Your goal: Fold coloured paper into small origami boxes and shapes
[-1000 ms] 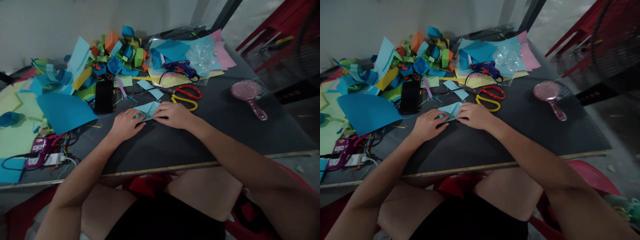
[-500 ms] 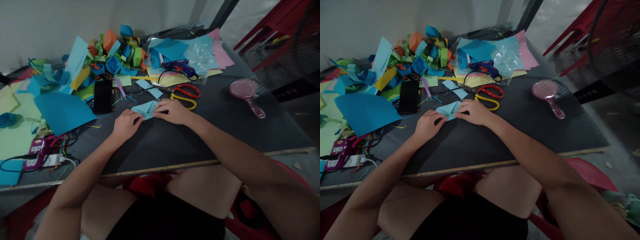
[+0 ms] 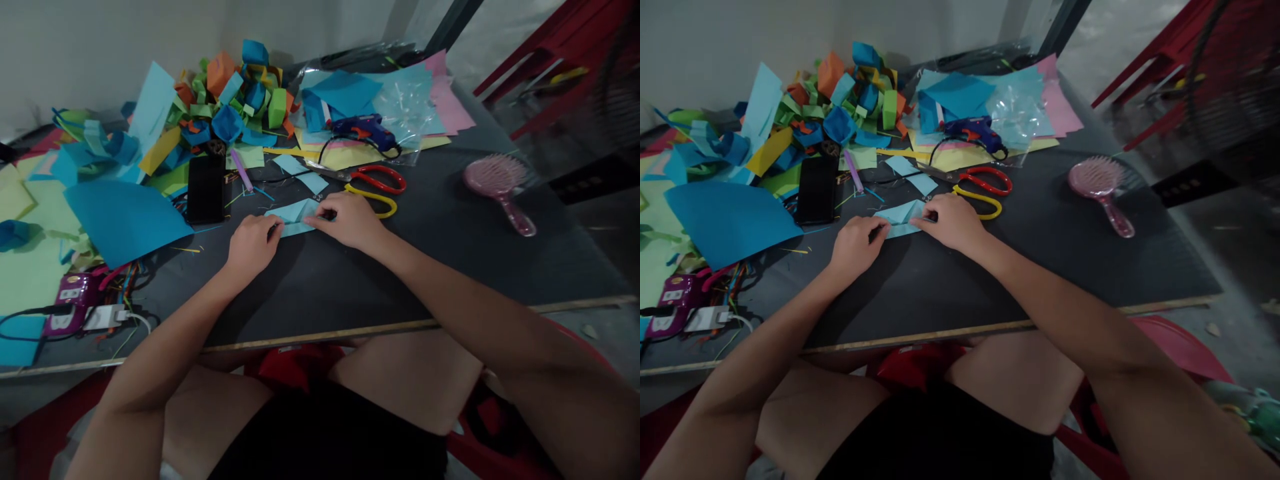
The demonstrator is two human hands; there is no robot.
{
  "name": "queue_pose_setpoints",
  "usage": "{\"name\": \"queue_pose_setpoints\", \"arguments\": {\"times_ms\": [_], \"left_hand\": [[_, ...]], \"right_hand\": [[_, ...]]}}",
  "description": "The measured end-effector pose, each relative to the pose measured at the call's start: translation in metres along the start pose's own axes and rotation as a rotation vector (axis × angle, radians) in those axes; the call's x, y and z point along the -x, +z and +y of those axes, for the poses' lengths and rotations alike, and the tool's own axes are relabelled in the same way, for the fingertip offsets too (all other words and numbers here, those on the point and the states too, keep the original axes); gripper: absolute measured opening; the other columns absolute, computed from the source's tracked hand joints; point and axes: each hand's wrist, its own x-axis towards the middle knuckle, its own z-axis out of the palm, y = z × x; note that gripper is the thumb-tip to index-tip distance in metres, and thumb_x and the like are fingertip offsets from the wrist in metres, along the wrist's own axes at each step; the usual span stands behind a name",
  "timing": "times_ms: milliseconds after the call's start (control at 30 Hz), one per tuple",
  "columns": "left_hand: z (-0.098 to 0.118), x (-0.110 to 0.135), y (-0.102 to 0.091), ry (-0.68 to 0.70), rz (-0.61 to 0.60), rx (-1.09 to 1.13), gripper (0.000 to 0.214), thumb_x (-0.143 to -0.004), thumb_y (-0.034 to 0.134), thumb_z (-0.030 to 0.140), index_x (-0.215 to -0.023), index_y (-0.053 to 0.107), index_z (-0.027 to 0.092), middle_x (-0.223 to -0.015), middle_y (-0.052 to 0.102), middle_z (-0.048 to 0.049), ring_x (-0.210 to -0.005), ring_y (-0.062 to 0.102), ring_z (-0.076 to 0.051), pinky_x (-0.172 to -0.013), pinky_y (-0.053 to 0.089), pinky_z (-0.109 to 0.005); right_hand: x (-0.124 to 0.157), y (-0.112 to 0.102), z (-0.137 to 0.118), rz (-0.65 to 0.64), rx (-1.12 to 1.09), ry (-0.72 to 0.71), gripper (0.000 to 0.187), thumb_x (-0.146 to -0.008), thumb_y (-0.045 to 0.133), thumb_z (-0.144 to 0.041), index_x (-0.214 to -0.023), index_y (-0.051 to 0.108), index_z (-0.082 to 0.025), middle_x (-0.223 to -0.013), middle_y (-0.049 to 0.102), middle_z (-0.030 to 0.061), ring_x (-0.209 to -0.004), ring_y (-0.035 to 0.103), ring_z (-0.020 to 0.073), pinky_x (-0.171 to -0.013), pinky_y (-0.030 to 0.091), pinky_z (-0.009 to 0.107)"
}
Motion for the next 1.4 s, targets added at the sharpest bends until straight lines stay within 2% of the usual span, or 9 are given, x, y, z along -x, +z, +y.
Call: {"name": "queue_pose_setpoints", "arguments": {"times_ms": [200,400,700,800,867,933,1133,1300,1400], "left_hand": [[0.007,0.000,-0.005,-0.060,-0.057,-0.030,0.015,-0.094,0.057,0.025,-0.089,0.069,0.019,-0.082,0.072,-0.0055,-0.084,0.061,-0.021,-0.075,0.049,-0.033],[0.015,-0.002,-0.014,-0.141,-0.142,-0.079,0.015,-0.094,0.056,0.024,-0.095,0.070,0.020,-0.086,0.072,-0.0060,-0.093,0.061,-0.023,-0.072,0.047,-0.030],[0.016,0.000,-0.011,-0.144,-0.126,-0.077,0.016,-0.094,0.055,0.026,-0.098,0.070,0.019,-0.091,0.070,-0.0075,-0.097,0.062,-0.024,-0.083,0.052,-0.034],[0.019,0.004,-0.011,-0.121,-0.039,-0.150,0.022,-0.092,0.059,0.025,-0.111,0.066,0.017,-0.125,0.061,-0.0144,-0.121,0.054,-0.030,-0.100,0.049,-0.043],[0.018,0.007,-0.011,-0.110,-0.003,-0.187,0.032,-0.091,0.061,0.027,-0.122,0.061,0.016,-0.141,0.050,-0.0178,-0.132,0.046,-0.034,-0.109,0.043,-0.048],[0.012,0.008,-0.011,-0.100,0.002,-0.198,0.038,-0.091,0.063,0.031,-0.126,0.058,0.017,-0.145,0.045,-0.0192,-0.135,0.043,-0.036,-0.112,0.040,-0.052],[-0.004,0.008,-0.017,-0.105,0.041,-0.217,0.047,-0.084,0.072,0.039,-0.125,0.061,0.018,-0.145,0.045,-0.0188,-0.136,0.041,-0.038,-0.112,0.039,-0.054],[0.020,0.018,-0.022,0.060,-0.029,-0.289,0.026,-0.097,0.052,0.021,-0.118,0.068,0.022,-0.135,0.062,-0.0101,-0.129,0.053,-0.028,-0.103,0.047,-0.044],[0.037,0.026,-0.017,0.109,-0.127,-0.313,0.033,-0.099,0.049,0.030,-0.125,0.065,0.016,-0.133,0.066,-0.0117,-0.128,0.056,-0.029,-0.103,0.048,-0.046]], "right_hand": [[0.000,0.000,-0.001,0.014,0.018,0.035,0.049,-0.085,0.066,-0.059,-0.057,0.056,-0.020,-0.063,0.058,0.0029,-0.059,0.049,0.0142,-0.057,0.030,0.031],[-0.002,-0.005,-0.009,-0.099,0.050,0.131,0.045,-0.086,0.067,-0.054,-0.060,0.056,-0.019,-0.068,0.057,0.0027,-0.064,0.049,0.0152,-0.061,0.030,0.031],[-0.002,-0.004,-0.013,-0.125,0.089,0.166,0.033,-0.086,0.068,-0.046,-0.067,0.061,-0.020,-0.073,0.058,0.0038,-0.070,0.052,0.0184,-0.065,0.036,0.033],[0.005,-0.003,-0.018,-0.045,0.142,0.120,0.028,-0.089,0.065,-0.044,-0.102,0.067,-0.019,-0.095,0.063,0.0094,-0.091,0.058,0.0264,-0.076,0.045,0.038],[0.009,-0.002,-0.021,-0.004,0.197,0.066,0.044,-0.092,0.061,-0.042,-0.129,0.058,-0.020,-0.116,0.060,0.0143,-0.110,0.056,0.0324,-0.087,0.048,0.045],[0.011,-0.001,-0.021,-0.001,0.246,0.041,0.054,-0.094,0.057,-0.042,-0.143,0.048,-0.021,-0.133,0.052,0.0175,-0.122,0.051,0.0371,-0.097,0.047,0.052],[0.010,0.000,-0.017,-0.009,0.280,0.065,0.060,-0.093,0.057,-0.047,-0.146,0.044,-0.024,-0.153,0.033,0.0191,-0.139,0.035,0.0460,-0.109,0.036,0.069],[0.010,0.004,-0.019,0.002,0.252,0.065,0.052,-0.093,0.057,-0.041,-0.142,0.048,-0.024,-0.160,0.024,0.0170,-0.146,0.026,0.0459,-0.113,0.032,0.069],[0.011,0.007,-0.017,0.018,0.232,0.074,0.050,-0.092,0.059,-0.041,-0.137,0.051,-0.021,-0.162,0.018,0.0173,-0.148,0.021,0.0473,-0.114,0.029,0.070]]}}
